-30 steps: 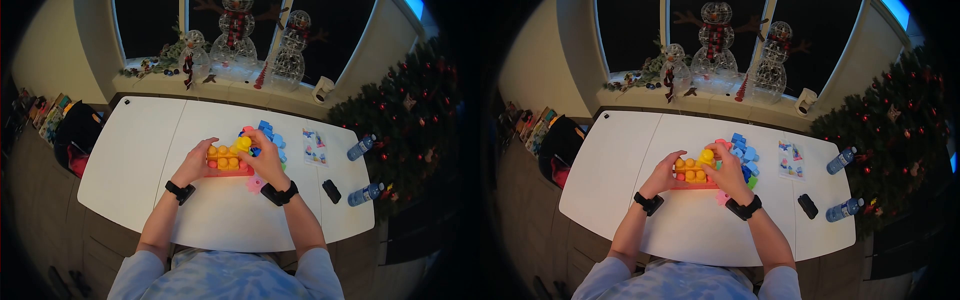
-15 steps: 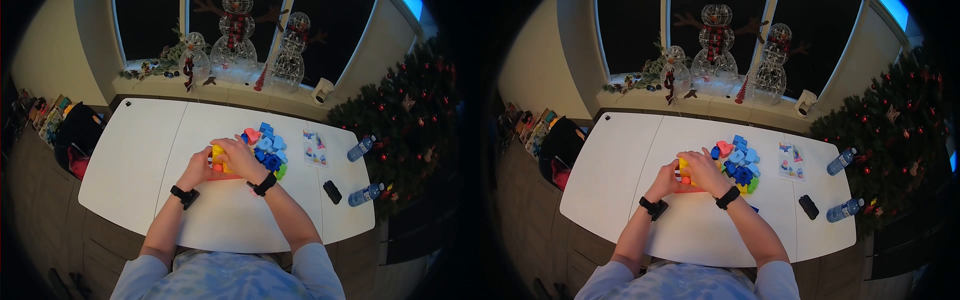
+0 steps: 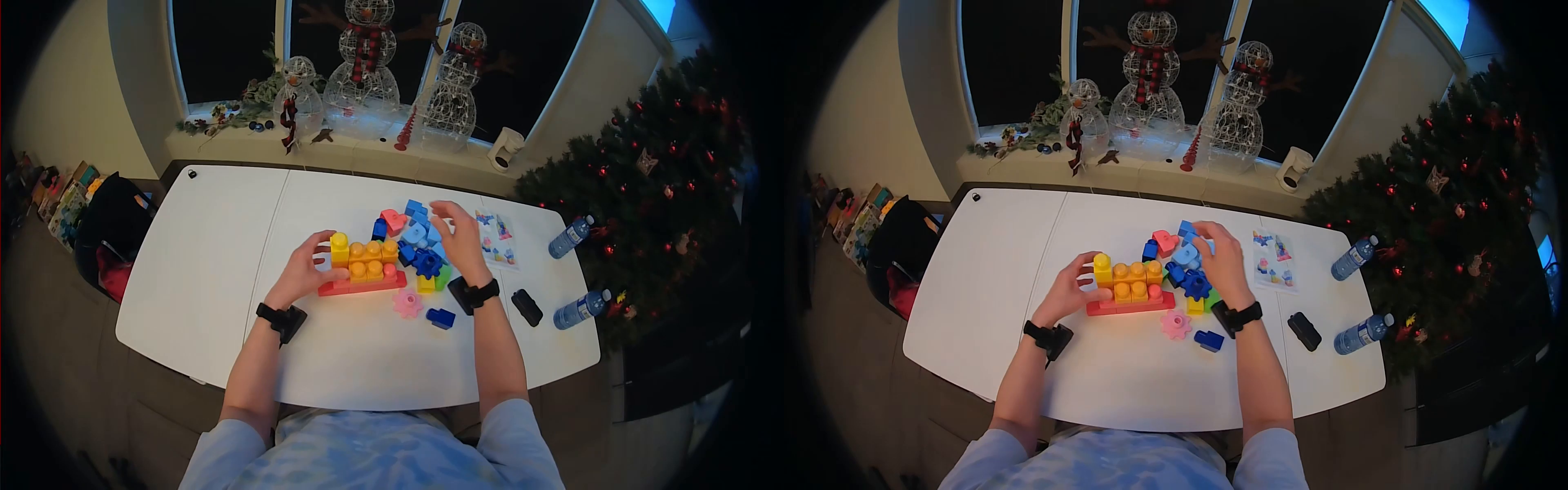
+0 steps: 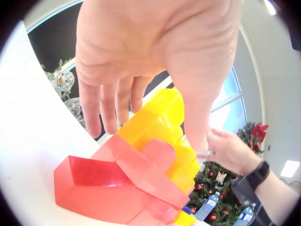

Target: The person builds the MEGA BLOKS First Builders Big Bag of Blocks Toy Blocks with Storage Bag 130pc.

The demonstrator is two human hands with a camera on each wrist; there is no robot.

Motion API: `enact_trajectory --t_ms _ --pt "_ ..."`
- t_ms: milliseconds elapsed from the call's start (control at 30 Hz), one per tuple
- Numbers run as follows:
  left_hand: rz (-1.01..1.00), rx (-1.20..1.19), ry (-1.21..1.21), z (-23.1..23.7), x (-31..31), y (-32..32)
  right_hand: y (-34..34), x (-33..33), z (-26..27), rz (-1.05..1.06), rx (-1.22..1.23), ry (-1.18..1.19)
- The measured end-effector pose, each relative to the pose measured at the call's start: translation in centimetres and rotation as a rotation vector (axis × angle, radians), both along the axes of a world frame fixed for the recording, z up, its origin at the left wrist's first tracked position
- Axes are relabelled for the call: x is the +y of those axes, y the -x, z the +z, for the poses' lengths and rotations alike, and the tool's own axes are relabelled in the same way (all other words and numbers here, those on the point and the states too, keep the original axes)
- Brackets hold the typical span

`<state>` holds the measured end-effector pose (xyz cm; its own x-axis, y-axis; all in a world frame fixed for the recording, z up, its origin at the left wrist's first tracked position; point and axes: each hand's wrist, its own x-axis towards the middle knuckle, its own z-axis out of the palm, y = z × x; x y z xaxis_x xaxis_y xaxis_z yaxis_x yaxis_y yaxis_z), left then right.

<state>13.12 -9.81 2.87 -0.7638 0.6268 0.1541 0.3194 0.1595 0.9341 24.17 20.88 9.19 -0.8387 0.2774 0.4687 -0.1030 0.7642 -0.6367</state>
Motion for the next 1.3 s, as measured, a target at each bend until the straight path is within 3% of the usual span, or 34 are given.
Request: enact_trajectory --t_ms 33,100,133,200,367,567,733,933,1033,1200,1300 --pt "0.01 0.057 -0.045 -0.5 0.0 0.4 -1.1 1.9 -0.7 -0.011 -0.006 -0.004" --pt "-0.015 0.051 -0.043 -1.1 -0.1 1.4 -3.5 4.3 -2.3 -0.067 -0.422 -0.222" --pt "-0.029 0.052 -0.035 -1.3 0.2 1.6 -4.4 4.7 -3.5 -0.076 -0.425 -0.224" --pt "-0.027 0.044 -0.029 -0.4 0.4 1.0 -6.1 5.1 -5.8 0.106 -0.422 -0.223" --pt "-0.027 0.081 0.001 -0.3 0.5 1.0 -7.2 3.5 -7.7 0.057 -0.35 -0.203" --pt "0.004 0.106 -0.016 -0.4 0.4 0.8 -6.3 2.9 -7.7 0.051 -0.448 -0.092" --pt "0.024 0.104 0.034 -0.4 -0.6 1.3 -6.9 4.7 -8.2 0.034 -0.587 -0.294" --pt "0.049 0.12 0.024 -0.8 -1.4 1.8 -7.4 3.5 -6.4 -0.056 -0.538 -0.213" --pt "0.051 0.12 0.014 -0.7 -1.4 1.6 -6.0 2.7 -5.0 -0.096 -0.337 -0.276" --pt "0.051 0.108 0.002 -0.9 -1.3 1.7 -0.9 -0.9 -4.5 -0.04 -0.225 -0.338" --pt "0.068 0.109 0.032 -0.7 -1.3 1.6 2.4 -2.7 -5.6 -0.096 -0.51 -0.563"
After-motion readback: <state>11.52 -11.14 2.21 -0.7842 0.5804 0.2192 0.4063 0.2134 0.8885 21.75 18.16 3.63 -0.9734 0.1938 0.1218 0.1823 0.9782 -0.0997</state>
